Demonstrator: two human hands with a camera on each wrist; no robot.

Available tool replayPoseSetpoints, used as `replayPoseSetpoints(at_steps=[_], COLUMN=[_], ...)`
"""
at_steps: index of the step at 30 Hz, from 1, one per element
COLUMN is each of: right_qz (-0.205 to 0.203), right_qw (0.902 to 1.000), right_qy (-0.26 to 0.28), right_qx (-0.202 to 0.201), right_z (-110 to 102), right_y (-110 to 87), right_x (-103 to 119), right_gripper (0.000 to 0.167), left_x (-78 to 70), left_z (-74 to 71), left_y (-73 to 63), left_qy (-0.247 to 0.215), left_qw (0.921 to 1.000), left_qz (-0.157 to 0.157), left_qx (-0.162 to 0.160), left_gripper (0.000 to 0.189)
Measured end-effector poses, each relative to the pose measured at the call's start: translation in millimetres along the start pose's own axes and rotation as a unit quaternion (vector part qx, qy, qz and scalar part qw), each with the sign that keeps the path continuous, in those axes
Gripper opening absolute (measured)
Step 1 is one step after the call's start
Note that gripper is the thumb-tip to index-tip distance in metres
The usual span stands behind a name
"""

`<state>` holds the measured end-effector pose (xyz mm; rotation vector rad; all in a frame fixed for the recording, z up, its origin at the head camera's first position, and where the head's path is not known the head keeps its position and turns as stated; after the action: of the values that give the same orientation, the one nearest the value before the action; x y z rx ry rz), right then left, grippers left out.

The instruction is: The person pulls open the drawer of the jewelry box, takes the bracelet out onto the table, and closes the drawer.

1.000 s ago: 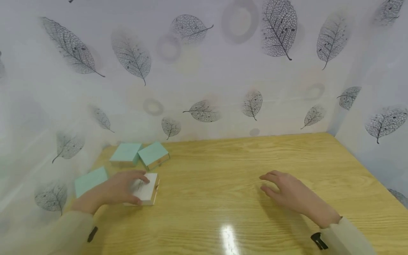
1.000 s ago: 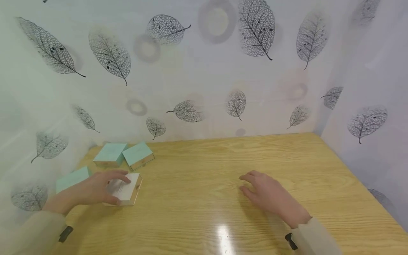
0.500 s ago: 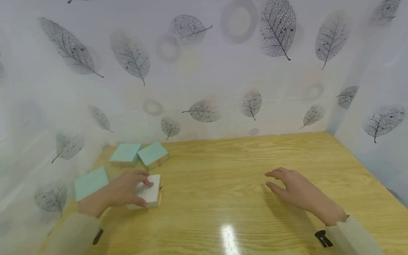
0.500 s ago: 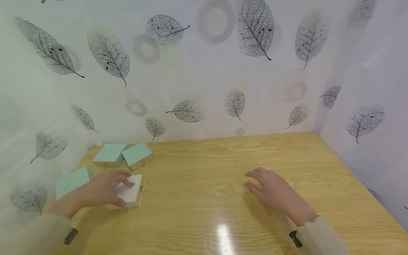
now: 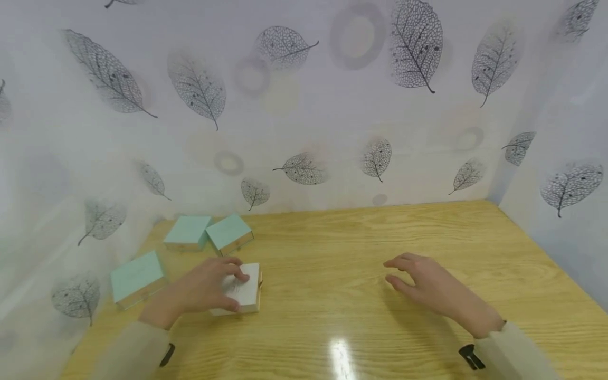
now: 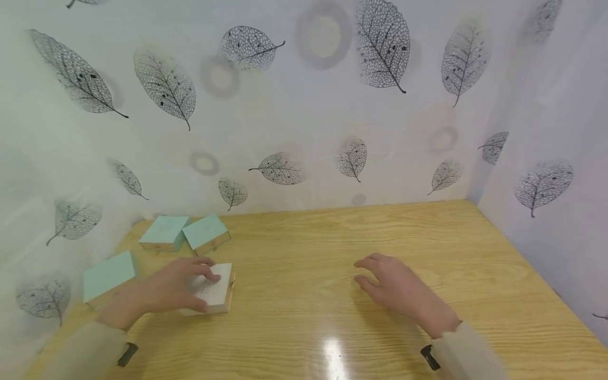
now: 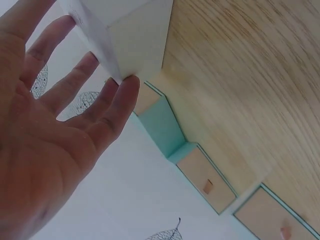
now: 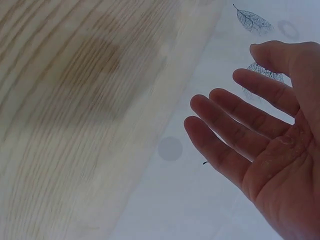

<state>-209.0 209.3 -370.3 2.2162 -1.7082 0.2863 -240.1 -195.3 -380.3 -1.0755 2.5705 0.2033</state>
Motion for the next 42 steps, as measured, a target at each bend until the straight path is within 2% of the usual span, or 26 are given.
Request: replayPoseSetpoints(at_steps=[11, 17, 20, 25, 30, 34, 42], right_qz=[-0.019, -0.027, -0.024, -0.017, 0.002, 0.026, 0.083], right_qw=[0.9985, 0.9881, 0.9819, 0.9732, 0.9664, 0.9559, 0.9241], right_qy=[0.027, 0.108, 0.146, 0.191, 0.215, 0.243, 0.32], right_qx=[0.045, 0.106, 0.118, 0.127, 0.141, 0.163, 0.192], right_z=[19, 34, 43, 57, 71, 84, 101], right_y=[7.5, 17.6, 22.4, 29.8, 40.4, 48.3, 59.2], right_x=[15, 42, 58, 84, 100, 108, 116], right_gripper=[0.028, 0.029, 0.027, 0.024, 0.022, 0.024, 0.025], left_x=[-13.3, -29.5, -34.4, -25.1, -17.5, -16.0, -15.1], left_z=[9.8, 11.0, 12.7, 14.3, 13.8, 14.4, 15.7], left_y=[18.2, 26.7, 28.1, 22.0, 14.0, 13.7, 14.2], left_qy=[0.005, -0.007, -0.023, -0.034, -0.038, -0.041, -0.061], left_qw=[0.9999, 0.9997, 0.9993, 0.999, 0.999, 0.999, 0.9977], left_qz=[0.009, 0.024, 0.029, 0.02, 0.014, 0.005, -0.011], left_qx=[-0.007, -0.01, -0.012, -0.021, -0.019, -0.019, -0.027], left_gripper=[0.051, 0.054, 0.056, 0.065, 0.062, 0.062, 0.062])
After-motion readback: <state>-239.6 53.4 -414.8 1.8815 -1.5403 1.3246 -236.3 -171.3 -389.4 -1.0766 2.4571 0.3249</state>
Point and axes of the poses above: each hand's wrist, its own y-axis towards the middle knuckle, its own z-axis out of the palm, x = y × z, the point moved 6 cm from there along y, towards the middle knuckle, and after that the axes turned 15 degrees about z, right-handed, at the moved point
